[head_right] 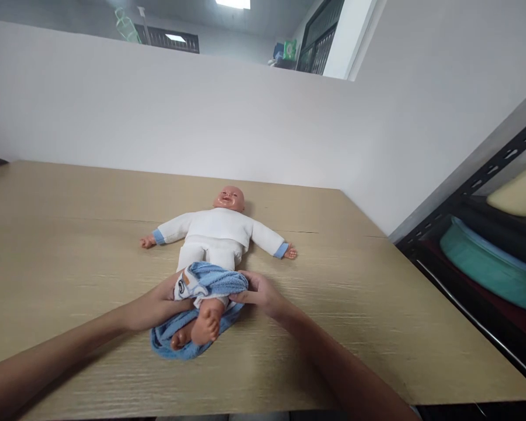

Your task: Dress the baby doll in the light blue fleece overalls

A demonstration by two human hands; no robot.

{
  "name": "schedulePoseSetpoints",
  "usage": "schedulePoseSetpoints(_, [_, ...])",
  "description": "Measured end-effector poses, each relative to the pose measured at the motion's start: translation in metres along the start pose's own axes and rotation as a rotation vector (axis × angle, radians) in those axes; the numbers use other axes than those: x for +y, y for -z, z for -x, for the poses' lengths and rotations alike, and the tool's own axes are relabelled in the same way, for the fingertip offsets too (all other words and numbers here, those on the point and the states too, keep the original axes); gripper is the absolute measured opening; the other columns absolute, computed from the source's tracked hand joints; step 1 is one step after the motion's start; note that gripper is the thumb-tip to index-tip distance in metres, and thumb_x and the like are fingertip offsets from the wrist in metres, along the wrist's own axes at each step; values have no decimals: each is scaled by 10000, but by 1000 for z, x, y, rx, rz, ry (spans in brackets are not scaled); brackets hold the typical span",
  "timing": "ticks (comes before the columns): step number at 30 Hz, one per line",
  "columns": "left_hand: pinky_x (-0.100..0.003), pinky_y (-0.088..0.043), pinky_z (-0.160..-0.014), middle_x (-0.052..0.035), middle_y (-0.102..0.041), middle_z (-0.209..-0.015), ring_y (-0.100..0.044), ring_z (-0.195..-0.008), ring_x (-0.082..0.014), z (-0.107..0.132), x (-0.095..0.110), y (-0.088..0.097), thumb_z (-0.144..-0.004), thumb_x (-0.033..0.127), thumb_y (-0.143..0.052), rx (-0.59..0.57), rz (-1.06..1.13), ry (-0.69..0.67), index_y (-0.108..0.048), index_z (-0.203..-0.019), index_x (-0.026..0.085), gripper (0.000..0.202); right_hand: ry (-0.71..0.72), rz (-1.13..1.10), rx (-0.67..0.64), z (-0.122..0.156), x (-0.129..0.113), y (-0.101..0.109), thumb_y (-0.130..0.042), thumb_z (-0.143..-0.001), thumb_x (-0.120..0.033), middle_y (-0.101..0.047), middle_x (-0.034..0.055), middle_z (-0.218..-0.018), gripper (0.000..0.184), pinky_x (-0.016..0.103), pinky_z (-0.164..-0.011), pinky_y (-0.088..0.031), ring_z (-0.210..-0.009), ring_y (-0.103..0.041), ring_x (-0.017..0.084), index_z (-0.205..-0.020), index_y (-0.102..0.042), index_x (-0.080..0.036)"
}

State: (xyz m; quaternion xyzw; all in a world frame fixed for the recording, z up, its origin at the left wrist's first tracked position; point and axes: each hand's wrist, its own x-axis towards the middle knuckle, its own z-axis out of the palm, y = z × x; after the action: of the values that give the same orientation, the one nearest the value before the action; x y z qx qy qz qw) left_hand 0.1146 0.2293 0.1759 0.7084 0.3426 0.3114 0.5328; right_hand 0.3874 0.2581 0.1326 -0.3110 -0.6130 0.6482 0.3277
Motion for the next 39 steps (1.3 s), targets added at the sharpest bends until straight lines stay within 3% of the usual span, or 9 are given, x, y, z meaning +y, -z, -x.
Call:
schedulePoseSetpoints(7, [-431,-528,-1078,-88,-705,-1292,-640,-1198,-280,4,13,-1,-951,480,-729,-68,-159,-25,-566,-1372,205,529,69,-9,71,10,0,6,-930,-708,-539,-669,30,-1079,631,342,-862,-557,-982,-643,230,-1216,-681,-257])
schedulePoseSetpoints(11, [-429,-512,-1006,-90,-659,-1249,-600,-1158,-309,6,29,5,-878,482,-796,-31,-428,-44,-578,-1337,221,572,147,77,37,12,-8,12,-823,-794,-644,-593,12,-955,520,311,-788,-538,-875,-585,202,-1073,-670,-234])
schedulePoseSetpoints(16, [-448,-457,-1040,-92,-561,-1275,-524,-1209,-334,20,33,15,-820,582,-832,51,-614,13,-562,-1224,225,603,169,37,207,2,-6,12,-757,-926,-540,-622,12,-982,347,313,-857,-530,-911,-591,190,-1055,-646,-238])
schedulePoseSetpoints(22, [-372,-492,-977,-63,-533,-1238,-546,-1119,-254,54,7,17,-943,578,-699,28,-425,121,-537,-1156,252,421,125,102,430,-13,3,15,-716,-941,-595,-644,4,-987,383,339,-934,-530,-953,-629,198,-1063,-633,-241])
schedulePoseSetpoints(27, [-400,-435,-1143,-101,-512,-1336,-504,-1297,-282,60,4,2,-972,451,-668,61,-282,59,-568,-1102,243,265,208,310,188,-11,-12,12,-699,-958,-561,-680,54,-1122,359,393,-1061,-498,-1110,-632,251,-1110,-711,-236])
schedulePoseSetpoints(30, [-380,-419,-1152,-105,-541,-1340,-508,-1313,-276,56,3,-2,-1009,384,-575,74,-218,32,-569,-1114,242,177,260,388,181,-12,-19,10,-686,-975,-525,-657,54,-1122,311,391,-1059,-481,-1110,-610,251,-1117,-695,-248])
schedulePoseSetpoints(35, [-312,-485,-849,-10,-570,-910,-532,-883,-211,38,-21,2,-1022,479,-512,311,-58,97,-544,-962,239,249,176,250,484,-31,-4,17,-693,-920,-569,-623,-9,-953,333,339,-924,-482,-919,-583,206,-1034,-630,-263])
schedulePoseSetpoints(37, [-315,-483,-879,-8,-597,-919,-549,-917,-219,25,-33,3,-997,511,-559,404,53,133,-574,-961,244,270,131,151,540,-42,4,20,-731,-854,-605,-642,-9,-943,390,343,-933,-477,-935,-596,216,-1000,-643,-253])
schedulePoseSetpoints(39, [-336,-464,-1006,-36,-676,-1074,-583,-1122,-259,12,-43,3,-954,513,-638,457,192,139,-638,-1077,258,283,83,76,542,-52,7,21,-750,-811,-627,-673,-3,-949,431,351,-928,-486,-948,-619,230,-994,-664,-247])
